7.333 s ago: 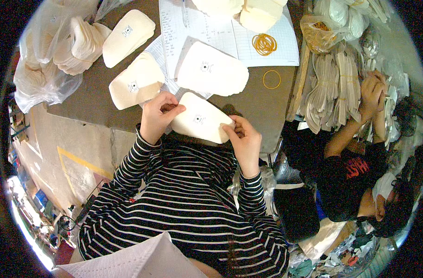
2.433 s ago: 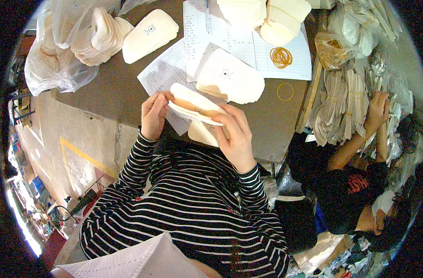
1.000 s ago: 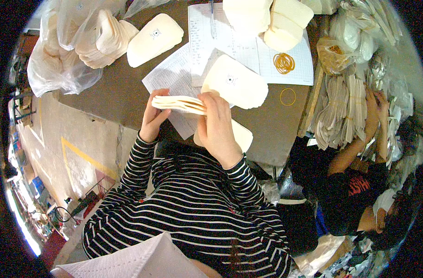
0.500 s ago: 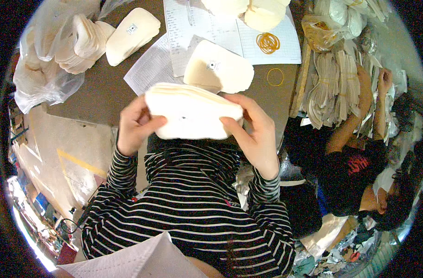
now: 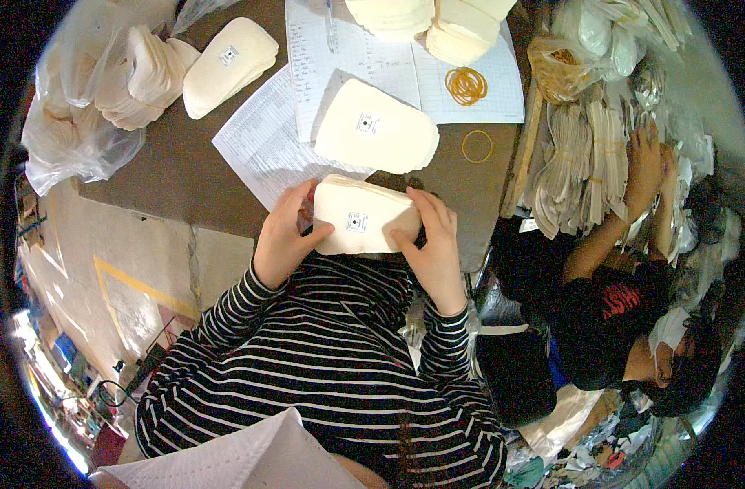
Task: The person repeatedly picks up white shoe insoles from a pile, aligns them, and stacks them into neat bundles on the table. The person occasionally picks up a rubber band from the table. The person continues stacking the insoles into multiple piles throughout the clip.
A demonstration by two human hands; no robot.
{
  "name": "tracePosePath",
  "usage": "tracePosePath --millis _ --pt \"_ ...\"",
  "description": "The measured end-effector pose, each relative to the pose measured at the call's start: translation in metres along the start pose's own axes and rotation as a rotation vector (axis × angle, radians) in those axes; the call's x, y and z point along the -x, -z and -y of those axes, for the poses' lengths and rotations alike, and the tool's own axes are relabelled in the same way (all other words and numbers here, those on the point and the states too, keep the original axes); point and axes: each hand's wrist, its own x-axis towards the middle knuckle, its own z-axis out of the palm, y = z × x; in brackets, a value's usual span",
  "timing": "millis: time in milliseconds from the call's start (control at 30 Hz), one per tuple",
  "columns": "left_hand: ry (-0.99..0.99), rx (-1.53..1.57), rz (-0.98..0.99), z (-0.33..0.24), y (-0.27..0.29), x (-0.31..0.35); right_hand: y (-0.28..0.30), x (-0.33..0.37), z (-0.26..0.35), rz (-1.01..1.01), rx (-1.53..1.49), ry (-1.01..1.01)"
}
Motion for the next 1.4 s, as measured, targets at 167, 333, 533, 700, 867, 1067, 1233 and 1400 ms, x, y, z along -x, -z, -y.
tracePosePath --millis 167,333,533,700,867,1067,1233,1400 --pt "-0.13 -0.169 0.066 0.008 -0.007 -0.015 0.01 -0.006 0.006 0.215 0.091 -0.068" --pt "-0.257 0.222 0.179 0.001 -0.005 -0.015 0.014 -0.002 0.01 0.212 -0.138 0.05" --pt "-0.36 0.331 0.216 0.031 -0.008 -0.016 -0.005 -0.005 -0.002 0.087 -0.09 0.276" --pt "-0.006 0.517 0.248 0.007 0.03 -0.015 0.0 -0.004 0.0 0.152 -0.541 -0.061" --pt "0.168 0.169 0.146 0.027 0.028 -0.021 0.0 -0.029 0.011 -0.016 -0.076 0.118" --pt "-0.193 -0.372 -0.179 0.009 0.037 -0.02 -0.001 -0.089 0.017 -0.442 0.324 0.28" --pt "-0.353 -0.127 -0.063 0.016 0.063 -0.049 -0.012 -0.094 0.011 -0.229 0.206 0.191" --pt "-0.524 -0.014 -0.057 0.004 0.057 -0.083 -0.002 -0.082 0.03 -0.132 -0.073 0.412"
